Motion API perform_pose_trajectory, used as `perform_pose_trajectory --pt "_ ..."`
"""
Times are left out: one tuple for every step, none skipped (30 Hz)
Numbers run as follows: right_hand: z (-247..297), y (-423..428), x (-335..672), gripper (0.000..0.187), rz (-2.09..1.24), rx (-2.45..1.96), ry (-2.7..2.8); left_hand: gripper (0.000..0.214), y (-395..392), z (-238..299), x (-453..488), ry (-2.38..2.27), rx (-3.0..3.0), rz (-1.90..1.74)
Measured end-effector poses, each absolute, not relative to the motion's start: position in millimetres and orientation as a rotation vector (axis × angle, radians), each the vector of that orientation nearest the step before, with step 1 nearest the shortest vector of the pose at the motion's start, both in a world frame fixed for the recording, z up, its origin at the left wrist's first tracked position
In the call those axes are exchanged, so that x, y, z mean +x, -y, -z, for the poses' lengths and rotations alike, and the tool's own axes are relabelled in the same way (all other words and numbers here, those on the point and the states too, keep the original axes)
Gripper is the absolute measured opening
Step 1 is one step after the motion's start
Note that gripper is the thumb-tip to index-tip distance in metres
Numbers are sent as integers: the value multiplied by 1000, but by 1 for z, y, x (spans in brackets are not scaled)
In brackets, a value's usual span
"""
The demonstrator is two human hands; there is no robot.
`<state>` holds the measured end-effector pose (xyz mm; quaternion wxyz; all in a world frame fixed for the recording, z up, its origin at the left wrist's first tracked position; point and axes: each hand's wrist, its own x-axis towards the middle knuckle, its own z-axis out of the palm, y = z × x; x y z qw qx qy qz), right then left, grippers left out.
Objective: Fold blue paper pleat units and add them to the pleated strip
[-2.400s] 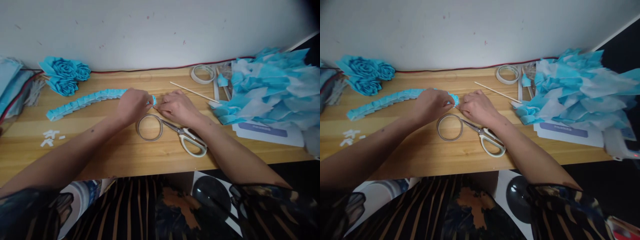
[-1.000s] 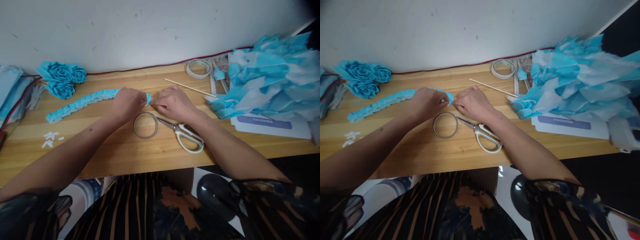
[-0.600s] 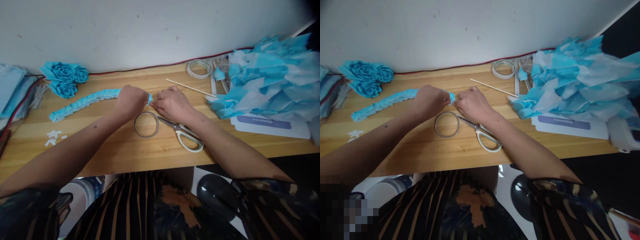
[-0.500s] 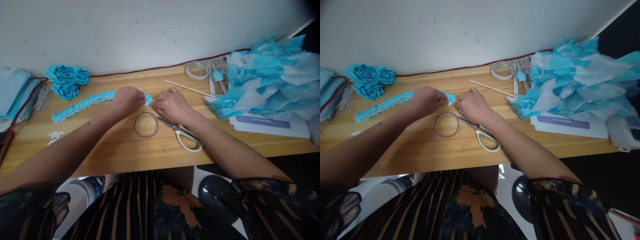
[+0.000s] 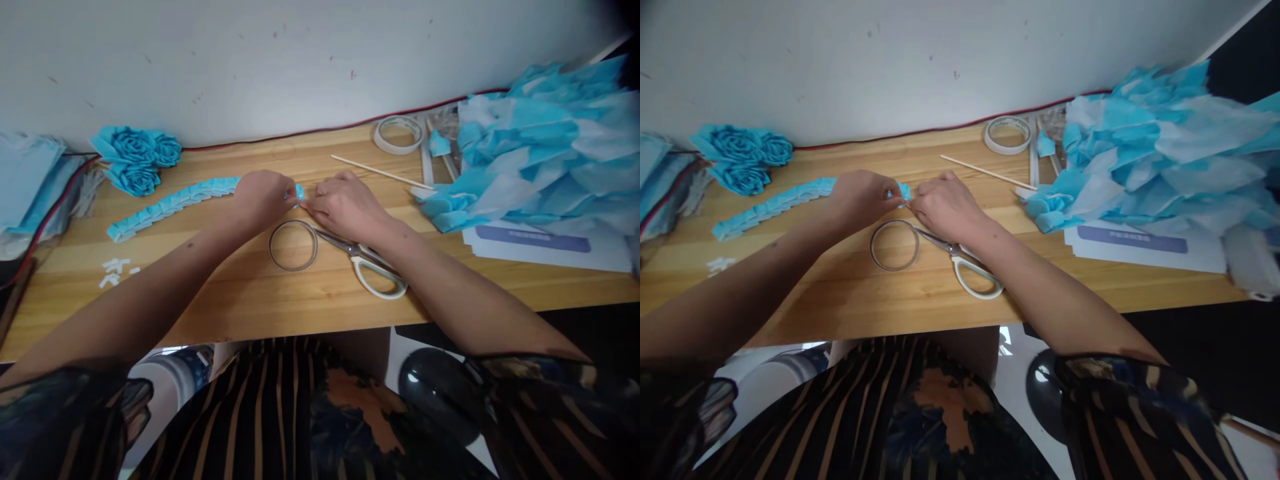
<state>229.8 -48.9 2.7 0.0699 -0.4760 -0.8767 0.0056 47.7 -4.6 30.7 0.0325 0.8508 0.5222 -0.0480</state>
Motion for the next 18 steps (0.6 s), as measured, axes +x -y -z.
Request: perform_pose_trajectory --pt "-3 49 230 40 -21 -1433 2638 31 4 -31 48 -1606 2616 155" --pt "-3 49 230 40 -24 -1434 2637 31 4 -31 48 -1607 2611 163" --pt "-3 49 230 40 -27 -1437 2636 31 3 -31 48 -1607 2605 174" --pt "-3 49 230 40 -28 -1441 2636 32 3 -32 49 -1608 2599 189" --pt "-3 49 230 41 -30 -1444 2638 33 3 -33 50 -1607 2596 207" --pt "-3 49 230 41 -31 -1445 2639 34 4 -34 51 -1608 2595 226" --pt "-3 49 230 42 -33 -1443 2639 35 4 -35 53 -1612 2595 249" --pt "-3 49 230 42 -35 -1438 2637 35 5 -36 54 -1618 2598 273" --pt "-3 49 230 42 -38 -1434 2633 36 5 -38 56 -1626 2600 298" --pt "-3 49 230 42 -43 -1431 2626 36 6 -39 57 -1636 2601 323" --pt "-3 49 230 42 -51 -1432 2619 37 6 -39 58 -1644 2600 343" --pt "-3 49 230 42 -58 -1434 2612 37 6 -40 59 -1644 2601 354" --pt "-3 49 230 41 -64 -1436 2608 37 6 -40 59 -1639 2604 352" --pt "-3 49 230 41 -66 -1434 2606 37 6 -39 58 -1630 2608 337" --pt "-2 49 230 41 -61 -1430 2606 36 5 -38 57 -1618 2613 313" --pt "-2 49 230 41 -54 -1423 2608 35 4 -37 56 -1606 2618 282" --pt "-2 49 231 41 -43 -1416 2611 34 3 -35 54 -1600 2621 250" --pt "-1 49 231 41 -33 -1409 2614 33 2 -34 53 -1596 2619 222"
